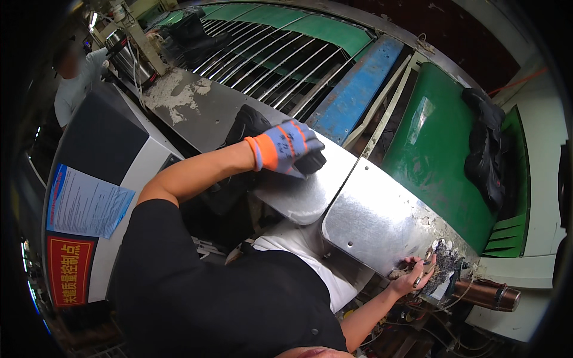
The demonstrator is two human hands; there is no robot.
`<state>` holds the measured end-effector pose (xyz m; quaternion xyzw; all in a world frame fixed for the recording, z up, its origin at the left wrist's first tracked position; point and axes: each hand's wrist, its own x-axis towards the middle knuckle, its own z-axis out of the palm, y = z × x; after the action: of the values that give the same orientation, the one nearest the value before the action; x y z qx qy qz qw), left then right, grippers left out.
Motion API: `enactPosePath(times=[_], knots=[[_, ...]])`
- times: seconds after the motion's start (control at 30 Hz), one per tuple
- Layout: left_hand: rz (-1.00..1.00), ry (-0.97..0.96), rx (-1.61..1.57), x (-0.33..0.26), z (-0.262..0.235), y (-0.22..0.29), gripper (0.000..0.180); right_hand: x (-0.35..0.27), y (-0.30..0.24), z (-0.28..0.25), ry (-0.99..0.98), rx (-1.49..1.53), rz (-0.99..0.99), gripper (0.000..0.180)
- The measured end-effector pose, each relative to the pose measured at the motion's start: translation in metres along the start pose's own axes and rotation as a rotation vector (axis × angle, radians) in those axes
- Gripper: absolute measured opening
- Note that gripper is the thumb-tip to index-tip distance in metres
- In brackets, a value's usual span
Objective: The person uses a handheld buffing tool to polish the outer surface and edges of several black leather boots, picking them up from a conveyor belt and placing them back after finishing each one.
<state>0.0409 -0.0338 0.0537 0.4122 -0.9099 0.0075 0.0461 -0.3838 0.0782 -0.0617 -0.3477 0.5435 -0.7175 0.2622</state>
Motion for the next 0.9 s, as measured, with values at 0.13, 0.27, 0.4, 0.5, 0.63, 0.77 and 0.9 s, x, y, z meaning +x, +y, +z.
enactPosePath(times=[0.13, 0.27, 0.4, 0.5, 0.63, 0.77, 0.9], knots=[[-0.022, 0.577, -0.419, -0.018, -0.049, 0.006, 0.073, 0.001, -0.006, -0.001, 0.011, -0.018, -0.018, 0.053], [-0.121, 1.057, -0.827, -0.032, -0.065, 0.002, 0.085, 0.002, -0.004, -0.004, 0.044, -0.016, 0.002, 0.053], [0.010, 1.010, -1.323, 0.010, -0.039, -0.003, 0.087, 0.002, -0.007, -0.009, 0.103, 0.040, 0.033, 0.052], [0.092, 0.798, -1.345, 0.050, -0.006, -0.003, 0.077, 0.007, -0.014, -0.031, 0.181, -0.010, -0.052, 0.053], [0.119, 0.777, -1.357, 0.078, -0.019, -0.007, 0.069, 0.014, -0.023, -0.060, 0.365, -0.072, 0.045, 0.050], [0.024, 0.709, -1.290, 0.089, -0.030, -0.008, 0.069, -0.027, -0.027, -0.040, 0.182, -0.117, 0.037, 0.046], [0.087, 0.635, -1.331, 0.104, -0.033, -0.012, 0.065, -0.060, -0.044, 0.030, -0.221, -0.115, 0.093, 0.044]])
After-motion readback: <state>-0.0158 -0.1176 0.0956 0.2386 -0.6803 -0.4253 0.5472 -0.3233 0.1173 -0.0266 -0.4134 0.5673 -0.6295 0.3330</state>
